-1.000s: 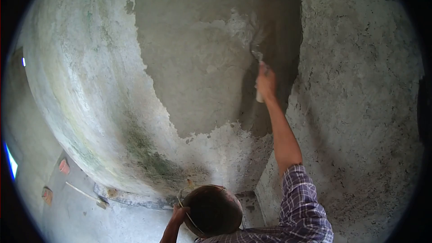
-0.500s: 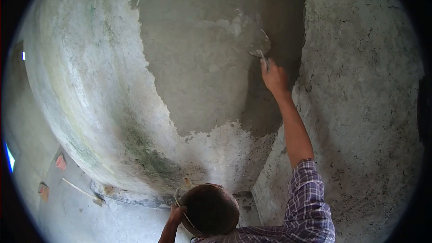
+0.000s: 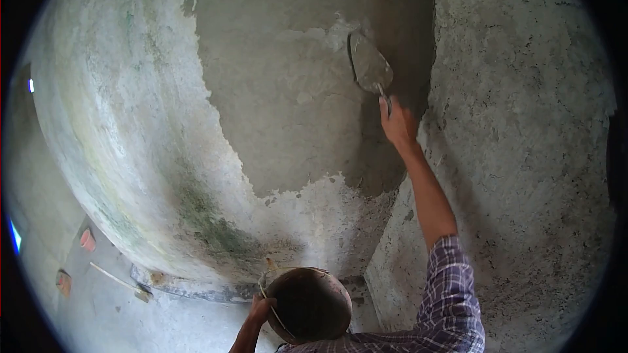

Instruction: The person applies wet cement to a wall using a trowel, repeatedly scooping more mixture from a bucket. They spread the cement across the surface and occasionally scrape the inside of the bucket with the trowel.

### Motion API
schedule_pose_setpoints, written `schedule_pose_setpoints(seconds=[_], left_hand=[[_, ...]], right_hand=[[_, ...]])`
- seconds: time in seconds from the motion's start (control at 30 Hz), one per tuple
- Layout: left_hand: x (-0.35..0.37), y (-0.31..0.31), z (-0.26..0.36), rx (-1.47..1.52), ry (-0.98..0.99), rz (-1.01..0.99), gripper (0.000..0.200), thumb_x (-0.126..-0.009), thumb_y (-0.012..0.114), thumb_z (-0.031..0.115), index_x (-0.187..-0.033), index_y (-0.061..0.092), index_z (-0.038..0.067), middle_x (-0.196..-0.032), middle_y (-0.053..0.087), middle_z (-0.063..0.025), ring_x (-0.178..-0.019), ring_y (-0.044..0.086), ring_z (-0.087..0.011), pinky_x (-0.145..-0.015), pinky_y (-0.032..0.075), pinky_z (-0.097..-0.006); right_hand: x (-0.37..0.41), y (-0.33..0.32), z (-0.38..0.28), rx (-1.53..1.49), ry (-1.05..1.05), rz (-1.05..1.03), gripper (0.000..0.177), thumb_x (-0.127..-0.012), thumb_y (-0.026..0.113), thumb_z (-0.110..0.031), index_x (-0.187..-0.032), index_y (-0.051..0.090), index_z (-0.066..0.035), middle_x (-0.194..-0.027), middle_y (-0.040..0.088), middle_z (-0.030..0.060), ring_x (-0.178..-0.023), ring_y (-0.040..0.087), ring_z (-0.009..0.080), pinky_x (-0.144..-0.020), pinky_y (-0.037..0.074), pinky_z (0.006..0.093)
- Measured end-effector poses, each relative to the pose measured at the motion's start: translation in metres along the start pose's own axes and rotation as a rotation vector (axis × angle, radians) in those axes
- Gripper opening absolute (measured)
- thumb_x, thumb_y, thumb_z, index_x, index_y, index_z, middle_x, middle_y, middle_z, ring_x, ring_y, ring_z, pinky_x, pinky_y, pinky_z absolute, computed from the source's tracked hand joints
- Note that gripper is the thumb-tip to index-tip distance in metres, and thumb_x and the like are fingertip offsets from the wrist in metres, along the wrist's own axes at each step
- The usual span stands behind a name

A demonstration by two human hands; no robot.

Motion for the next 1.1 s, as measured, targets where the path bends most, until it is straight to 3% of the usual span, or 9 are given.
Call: schedule_pose_setpoints(seconds=[0.27,0.33,0.43,0.57,0.63,0.83,0.9,1.0,1.1], left_hand=[[0.000,-0.020,-0.009,0.034,-0.005,0.006,0.023,-0.059,0.060,0.002,-0.080,0.064,-0.007,-0.068,0.059,-0.0053,-0.057,0.056,-0.0163,-0.050,0.044,-0.0300],[-0.001,-0.021,-0.002,0.004,-0.006,0.020,0.024,-0.059,0.061,0.002,-0.081,0.064,-0.008,-0.068,0.058,-0.0053,-0.057,0.056,-0.0163,-0.051,0.044,-0.0297],[-0.002,-0.026,-0.015,0.026,-0.010,0.041,0.025,-0.059,0.061,0.001,-0.082,0.064,-0.008,-0.068,0.059,-0.0057,-0.057,0.056,-0.0162,-0.050,0.044,-0.0292],[-0.005,-0.028,-0.025,0.073,-0.004,0.000,0.028,-0.059,0.059,-0.001,-0.087,0.063,-0.007,-0.073,0.060,-0.0063,-0.059,0.057,-0.0168,-0.052,0.046,-0.0294],[-0.005,-0.027,-0.028,0.048,-0.026,-0.011,0.032,-0.060,0.057,-0.004,-0.090,0.063,-0.006,-0.075,0.060,-0.0060,-0.061,0.058,-0.0174,-0.054,0.048,-0.0296],[-0.004,-0.017,-0.018,0.043,0.010,-0.043,0.033,-0.060,0.056,-0.004,-0.092,0.062,-0.005,-0.076,0.060,-0.0061,-0.062,0.058,-0.0179,-0.054,0.048,-0.0295],[0.003,-0.022,-0.021,0.051,-0.039,-0.019,0.033,-0.060,0.056,-0.004,-0.093,0.062,-0.006,-0.077,0.060,-0.0066,-0.063,0.059,-0.0183,-0.054,0.048,-0.0295],[0.010,-0.025,-0.015,0.077,-0.057,-0.005,0.034,-0.060,0.055,-0.005,-0.093,0.062,-0.006,-0.078,0.061,-0.0073,-0.065,0.060,-0.0190,-0.055,0.049,-0.0295],[0.015,-0.026,-0.007,0.092,-0.011,0.027,0.033,-0.060,0.056,-0.004,-0.093,0.062,-0.006,-0.077,0.061,-0.0072,-0.063,0.060,-0.0190,-0.054,0.049,-0.0294]], right_hand=[[0.011,0.018,0.066,-0.084,0.084,0.095,0.056,-0.096,0.040,-0.044,-0.119,0.056,0.004,-0.087,0.065,0.0285,-0.084,0.063,0.0452,-0.071,0.051,0.0504],[0.019,0.033,0.100,-0.401,0.356,0.161,0.059,-0.097,0.040,-0.046,-0.121,0.054,0.005,-0.089,0.067,0.0249,-0.081,0.066,0.0393,-0.064,0.053,0.0458],[0.016,0.022,0.058,-0.862,0.560,0.092,0.056,-0.097,0.043,-0.047,-0.118,0.053,0.005,-0.071,0.057,0.0094,-0.061,0.057,0.0180,-0.054,0.048,0.0314],[-0.006,0.051,-0.020,-1.007,0.549,-0.021,0.051,-0.095,0.047,-0.050,-0.101,0.057,-0.001,-0.061,0.050,0.0027,-0.047,0.050,0.0138,-0.045,0.044,0.0306],[0.001,0.067,-0.074,-0.810,0.369,-0.257,0.054,-0.094,0.047,-0.049,-0.114,0.060,-0.001,-0.073,0.063,0.0149,-0.063,0.064,0.0254,-0.056,0.050,0.0380],[0.031,0.050,-0.145,-0.497,-0.154,-0.378,0.049,-0.093,0.048,-0.048,-0.100,0.063,-0.001,-0.090,0.065,0.0271,-0.094,0.060,0.0452,-0.081,0.047,0.0452],[0.018,0.031,-0.113,-0.563,-0.089,-0.022,0.048,-0.093,0.050,-0.047,-0.100,0.063,-0.002,-0.076,0.065,0.0203,-0.073,0.065,0.0364,-0.067,0.050,0.0420],[-0.032,0.024,-0.055,-0.987,0.305,-0.058,0.038,-0.094,0.054,-0.043,-0.084,0.059,-0.007,-0.055,0.047,0.0000,-0.045,0.047,0.0097,-0.040,0.039,0.0273],[-0.088,-0.006,-0.038,-0.952,0.308,0.044,0.041,-0.093,0.053,-0.045,-0.090,0.061,-0.005,-0.054,0.045,-0.0002,-0.043,0.044,0.0092,-0.041,0.040,0.0278]])
Point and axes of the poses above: each hand's wrist, its own x-axis away from the middle knuckle, its own y-axis out of the palm, z = x × y, the point moved 8 cm from there along -x, towards the middle knuckle
